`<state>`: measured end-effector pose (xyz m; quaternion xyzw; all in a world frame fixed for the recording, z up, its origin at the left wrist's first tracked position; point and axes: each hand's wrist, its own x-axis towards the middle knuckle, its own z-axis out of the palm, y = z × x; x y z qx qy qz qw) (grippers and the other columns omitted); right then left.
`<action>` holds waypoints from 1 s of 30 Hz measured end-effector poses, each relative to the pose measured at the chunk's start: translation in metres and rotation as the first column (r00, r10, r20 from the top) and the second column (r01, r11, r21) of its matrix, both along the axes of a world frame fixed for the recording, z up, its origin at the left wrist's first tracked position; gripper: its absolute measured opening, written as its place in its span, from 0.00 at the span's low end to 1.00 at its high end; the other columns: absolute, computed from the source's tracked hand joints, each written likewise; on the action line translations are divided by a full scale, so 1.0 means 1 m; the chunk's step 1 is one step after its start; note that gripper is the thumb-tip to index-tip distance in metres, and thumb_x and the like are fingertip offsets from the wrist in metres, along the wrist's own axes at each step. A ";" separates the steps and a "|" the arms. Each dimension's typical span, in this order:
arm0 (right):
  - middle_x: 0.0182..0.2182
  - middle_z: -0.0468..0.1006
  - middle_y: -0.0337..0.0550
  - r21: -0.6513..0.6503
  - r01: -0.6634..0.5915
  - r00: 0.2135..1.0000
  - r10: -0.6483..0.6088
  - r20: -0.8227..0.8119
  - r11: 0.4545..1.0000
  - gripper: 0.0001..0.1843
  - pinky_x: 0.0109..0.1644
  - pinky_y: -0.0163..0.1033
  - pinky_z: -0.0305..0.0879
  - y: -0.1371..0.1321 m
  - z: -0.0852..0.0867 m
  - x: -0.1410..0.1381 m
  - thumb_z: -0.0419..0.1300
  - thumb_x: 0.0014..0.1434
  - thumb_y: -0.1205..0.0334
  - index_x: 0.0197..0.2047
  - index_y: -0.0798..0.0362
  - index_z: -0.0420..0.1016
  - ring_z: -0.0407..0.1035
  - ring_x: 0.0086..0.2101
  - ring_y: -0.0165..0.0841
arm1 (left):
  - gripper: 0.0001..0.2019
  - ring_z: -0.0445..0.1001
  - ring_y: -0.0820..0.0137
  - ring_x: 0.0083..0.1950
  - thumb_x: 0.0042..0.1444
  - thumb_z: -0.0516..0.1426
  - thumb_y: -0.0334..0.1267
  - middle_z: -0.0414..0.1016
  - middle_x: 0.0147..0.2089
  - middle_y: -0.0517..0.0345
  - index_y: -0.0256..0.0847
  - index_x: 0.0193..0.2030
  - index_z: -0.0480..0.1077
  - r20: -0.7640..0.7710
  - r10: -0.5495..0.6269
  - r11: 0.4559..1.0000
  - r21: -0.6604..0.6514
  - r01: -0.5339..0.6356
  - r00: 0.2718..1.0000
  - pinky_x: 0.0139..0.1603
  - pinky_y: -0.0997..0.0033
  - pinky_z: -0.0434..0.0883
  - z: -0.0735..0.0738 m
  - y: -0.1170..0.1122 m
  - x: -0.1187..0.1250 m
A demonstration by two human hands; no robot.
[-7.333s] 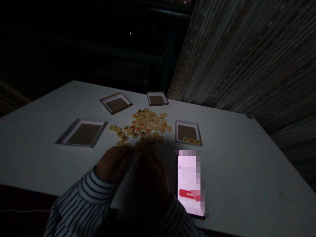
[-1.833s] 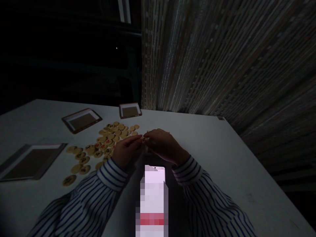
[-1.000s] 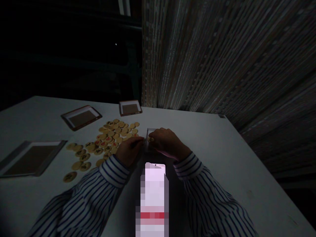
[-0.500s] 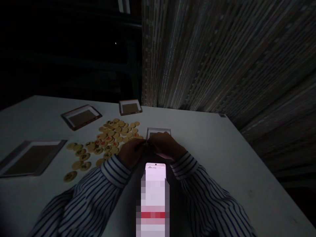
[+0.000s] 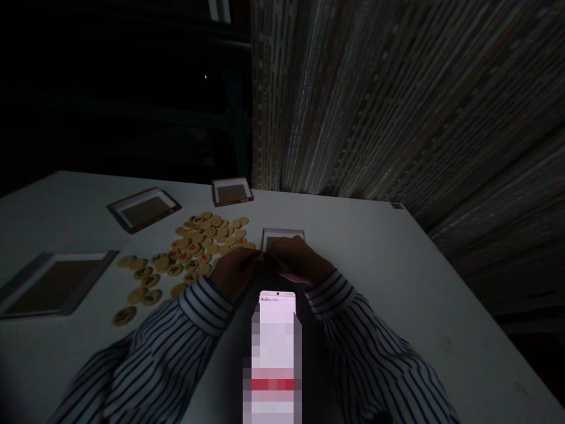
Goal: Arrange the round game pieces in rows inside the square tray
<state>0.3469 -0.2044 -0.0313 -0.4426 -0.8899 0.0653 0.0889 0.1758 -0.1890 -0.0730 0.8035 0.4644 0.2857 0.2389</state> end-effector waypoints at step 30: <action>0.37 0.76 0.39 -0.002 0.000 1.000 0.000 -0.025 1.000 0.14 0.41 0.39 0.59 -0.002 -0.001 -0.003 0.52 0.54 0.70 0.39 0.45 0.74 0.68 0.38 0.33 | 0.14 0.74 0.61 0.44 0.49 0.53 0.30 0.76 0.41 0.48 0.37 0.42 0.73 0.003 0.018 0.999 -0.038 -0.018 1.000 0.46 0.62 0.70 0.002 -0.001 0.001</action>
